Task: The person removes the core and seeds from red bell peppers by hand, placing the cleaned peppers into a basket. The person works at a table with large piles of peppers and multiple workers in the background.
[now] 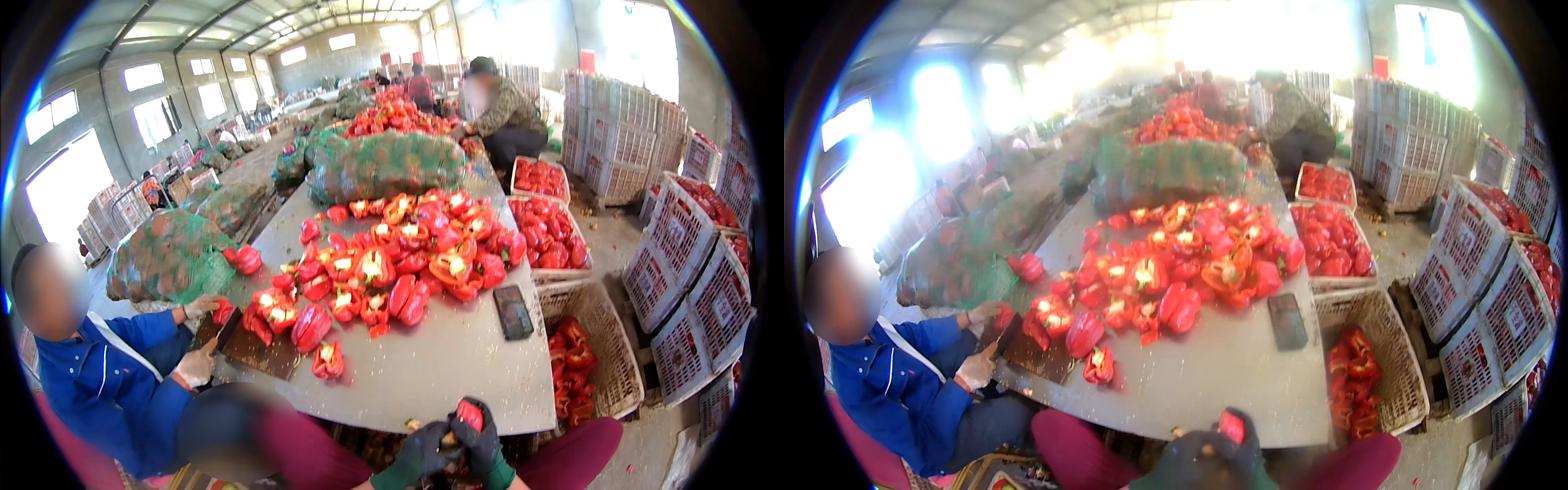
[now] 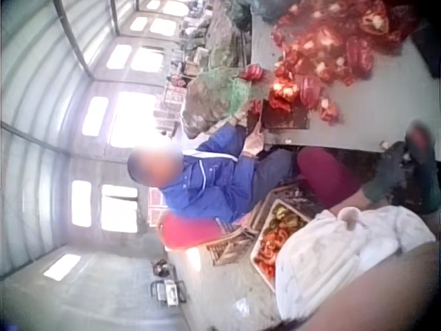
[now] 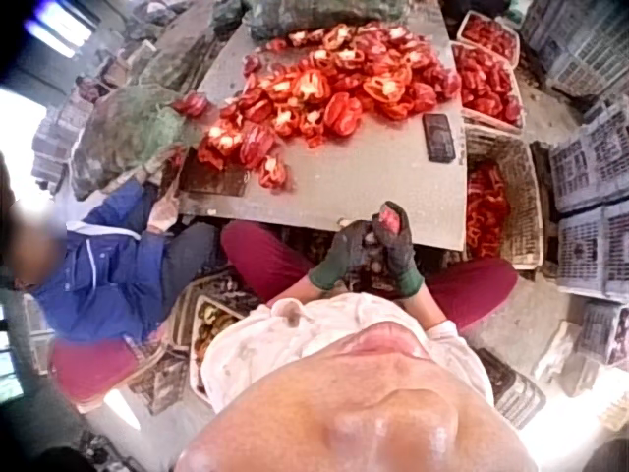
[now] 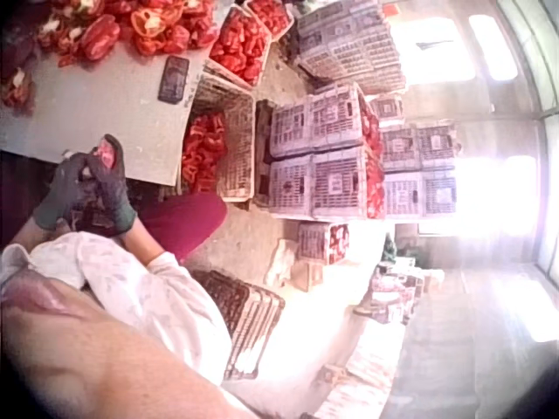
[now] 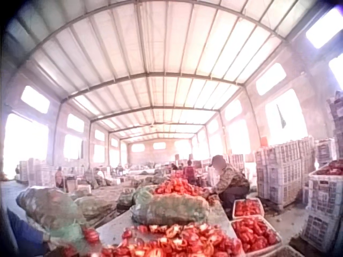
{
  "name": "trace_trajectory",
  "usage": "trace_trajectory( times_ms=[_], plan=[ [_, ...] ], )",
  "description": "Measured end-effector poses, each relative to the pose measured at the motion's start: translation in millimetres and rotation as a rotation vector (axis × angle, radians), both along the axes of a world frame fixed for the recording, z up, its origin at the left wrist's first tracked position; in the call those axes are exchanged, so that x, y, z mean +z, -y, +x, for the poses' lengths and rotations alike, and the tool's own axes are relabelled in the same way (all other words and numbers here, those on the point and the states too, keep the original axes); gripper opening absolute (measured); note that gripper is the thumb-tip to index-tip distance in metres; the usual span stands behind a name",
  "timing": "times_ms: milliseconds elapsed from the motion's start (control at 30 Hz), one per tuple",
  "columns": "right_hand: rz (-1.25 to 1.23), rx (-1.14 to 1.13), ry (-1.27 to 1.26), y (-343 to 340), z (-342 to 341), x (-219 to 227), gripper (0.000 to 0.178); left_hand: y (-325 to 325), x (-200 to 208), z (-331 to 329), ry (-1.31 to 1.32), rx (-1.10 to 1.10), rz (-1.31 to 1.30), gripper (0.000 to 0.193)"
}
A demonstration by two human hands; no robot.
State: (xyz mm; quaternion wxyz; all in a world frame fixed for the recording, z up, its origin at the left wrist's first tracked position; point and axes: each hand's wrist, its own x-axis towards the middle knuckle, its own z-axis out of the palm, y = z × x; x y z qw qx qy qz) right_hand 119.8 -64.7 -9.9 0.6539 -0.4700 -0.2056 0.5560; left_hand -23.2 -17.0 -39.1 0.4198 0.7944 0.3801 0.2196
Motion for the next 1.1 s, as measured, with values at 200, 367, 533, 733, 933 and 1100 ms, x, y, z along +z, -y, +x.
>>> trace_trajectory(
  times_ms=[200,367,533,733,933,1100],
  plan=[
    [0.073,-0.136,0.760,-5.3,2.8,-33.3,0.069,-2.4,6.7,0.3,-0.197,-0.092,0.510,0.067],
    [0.055,0.158,0.472,5.1,8.9,-3.6,0.071,-0.3,31.7,-5.7,-0.148,-0.158,0.345,0.057],
    [0.096,0.240,-0.020,14.2,22.3,0.6,0.073,-12.3,38.6,-14.7,0.057,-0.217,0.054,0.026],
    [0.227,0.190,-0.445,4.5,34.0,-13.1,0.084,-28.8,29.6,-44.8,-0.029,-0.255,-0.033,0.017],
    [0.271,0.081,-0.254,-4.9,27.6,5.1,0.089,-7.4,42.0,-62.3,0.252,-0.014,-0.304,0.054],
    [0.335,0.180,0.753,-6.0,-13.1,8.1,0.089,11.7,27.5,-46.7,0.940,0.152,-0.743,0.078]
  ],
)
